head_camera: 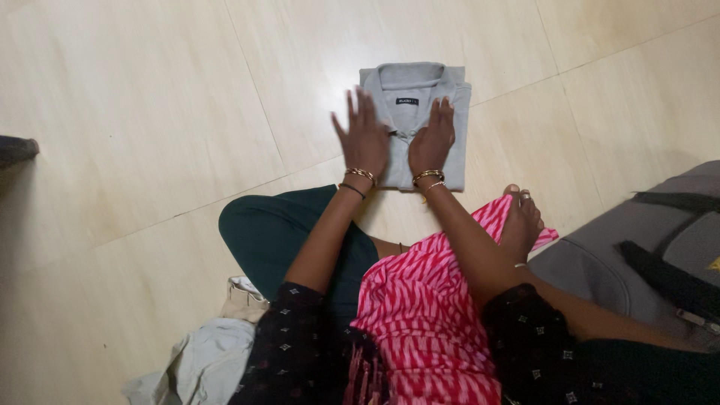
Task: The person folds a gray shirt by hand while sitting on the floor, places it into a bag, and then picks up and buttons a white garment.
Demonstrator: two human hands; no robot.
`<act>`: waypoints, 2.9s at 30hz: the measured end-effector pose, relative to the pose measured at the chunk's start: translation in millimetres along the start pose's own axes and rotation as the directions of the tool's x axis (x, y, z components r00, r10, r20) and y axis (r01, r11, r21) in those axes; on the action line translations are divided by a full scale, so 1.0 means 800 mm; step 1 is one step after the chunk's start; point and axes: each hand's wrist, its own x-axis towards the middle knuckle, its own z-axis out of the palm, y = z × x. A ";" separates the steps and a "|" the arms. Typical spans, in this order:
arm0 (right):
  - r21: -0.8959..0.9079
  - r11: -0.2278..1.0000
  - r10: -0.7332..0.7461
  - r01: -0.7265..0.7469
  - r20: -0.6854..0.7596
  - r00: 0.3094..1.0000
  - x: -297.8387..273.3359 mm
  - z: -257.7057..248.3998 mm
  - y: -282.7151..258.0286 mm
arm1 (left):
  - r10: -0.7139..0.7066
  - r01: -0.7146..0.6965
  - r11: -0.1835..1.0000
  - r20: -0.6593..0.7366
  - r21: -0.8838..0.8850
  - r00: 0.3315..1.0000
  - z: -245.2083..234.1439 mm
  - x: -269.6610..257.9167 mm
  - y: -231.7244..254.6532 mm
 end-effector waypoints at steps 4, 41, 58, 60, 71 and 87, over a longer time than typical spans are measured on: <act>-0.264 0.964 0.054 0.019 0.266 0.963 -0.004 -0.006 -0.013 | 0.241 -0.214 0.908 0.032 -0.361 0.970 0.041 -0.030 0.016; -0.051 0.723 -0.336 0.689 0.846 0.414 0.063 0.008 -0.088 | 0.030 -0.046 0.933 -0.049 -0.356 0.998 0.073 -0.028 0.059; -0.218 0.918 -0.144 0.332 0.596 0.790 0.179 0.056 -0.062 | -0.049 0.024 0.978 -0.118 -0.208 0.992 0.044 -0.031 0.066; -0.185 0.979 0.003 0.082 0.417 0.909 0.139 0.003 -0.032 | -0.050 0.028 0.968 -0.082 -0.248 0.995 0.036 -0.031 0.066; -0.347 0.915 -0.027 0.205 0.456 0.890 0.128 -0.021 0.000 | -0.047 0.019 0.960 -0.093 -0.278 0.995 0.042 -0.029 0.073; -0.123 0.780 -0.304 0.613 0.783 0.543 0.069 0.020 -0.057 | 0.070 -0.079 0.989 -0.073 -0.125 0.995 0.060 -0.030 0.074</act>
